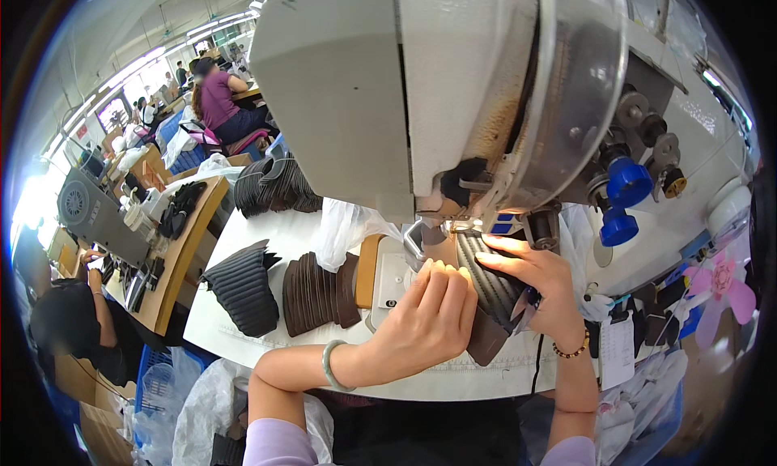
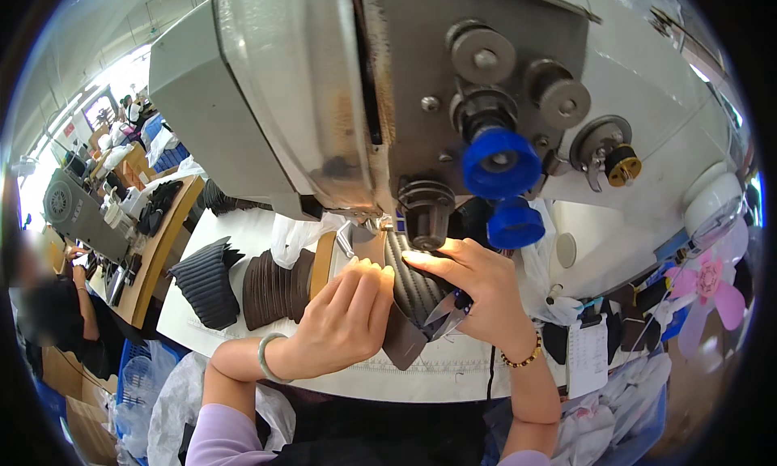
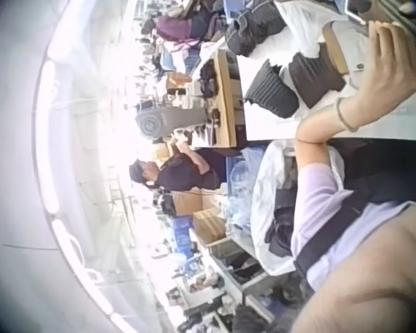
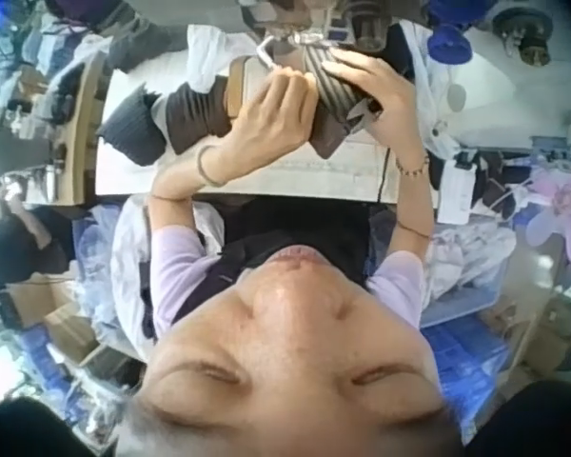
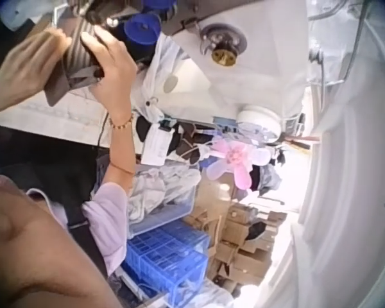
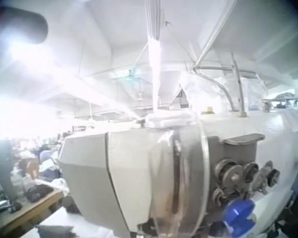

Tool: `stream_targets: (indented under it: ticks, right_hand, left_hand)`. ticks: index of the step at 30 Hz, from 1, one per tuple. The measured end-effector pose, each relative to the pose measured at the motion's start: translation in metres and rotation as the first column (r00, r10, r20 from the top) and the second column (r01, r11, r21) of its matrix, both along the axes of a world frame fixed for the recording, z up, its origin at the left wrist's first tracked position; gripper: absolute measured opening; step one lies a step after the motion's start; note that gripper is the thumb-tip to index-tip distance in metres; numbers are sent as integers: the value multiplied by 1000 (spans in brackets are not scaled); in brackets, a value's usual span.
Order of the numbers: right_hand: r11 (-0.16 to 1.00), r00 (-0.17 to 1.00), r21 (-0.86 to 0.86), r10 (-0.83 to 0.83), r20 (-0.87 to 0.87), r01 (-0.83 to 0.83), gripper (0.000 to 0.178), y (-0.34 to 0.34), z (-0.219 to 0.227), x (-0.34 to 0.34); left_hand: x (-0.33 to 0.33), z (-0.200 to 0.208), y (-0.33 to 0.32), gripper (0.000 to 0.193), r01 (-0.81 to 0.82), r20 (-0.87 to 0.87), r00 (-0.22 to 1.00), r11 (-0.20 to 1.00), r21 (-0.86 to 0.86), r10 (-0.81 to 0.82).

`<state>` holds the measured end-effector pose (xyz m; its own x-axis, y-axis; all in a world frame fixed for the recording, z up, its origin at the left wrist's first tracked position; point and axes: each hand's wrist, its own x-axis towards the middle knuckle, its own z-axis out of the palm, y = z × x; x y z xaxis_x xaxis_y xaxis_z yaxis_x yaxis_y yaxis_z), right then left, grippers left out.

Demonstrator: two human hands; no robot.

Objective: Using a sewing machine to stitch together leather and fabric components of a shoe.

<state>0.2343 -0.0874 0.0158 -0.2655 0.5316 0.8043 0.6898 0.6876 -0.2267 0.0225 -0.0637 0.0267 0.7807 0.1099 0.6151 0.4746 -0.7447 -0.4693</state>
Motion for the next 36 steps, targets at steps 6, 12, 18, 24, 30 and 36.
stream_targets:
  ticks: [6,12,18,24,30,36]
  right_hand:
    - [997,1000,-73,0,-15,-1,49,1,-1,-4]
    - [1000,999,-19,6,-36,-7,47,10,-7,-1]
    - [999,1000,-22,28,-12,-28,43,10,-9,4]
    - [998,998,8,59,-1,-59,45,11,-14,5]
    - [999,999,13,48,14,-49,48,10,-18,7]
    - [998,999,36,53,11,-53,47,12,-24,10]
  left_hand:
    - [-12,-22,24,49,237,290,938,962,-134,-191]
    - [-15,-25,44,52,329,321,915,914,-239,-245]
    - [-19,-25,53,43,394,336,887,899,-192,-317]
    - [-22,-23,52,33,393,281,891,916,-81,-357]
    - [-22,-22,51,31,371,272,898,928,-42,-346]
    - [-17,-19,47,31,361,259,905,931,-48,-338]
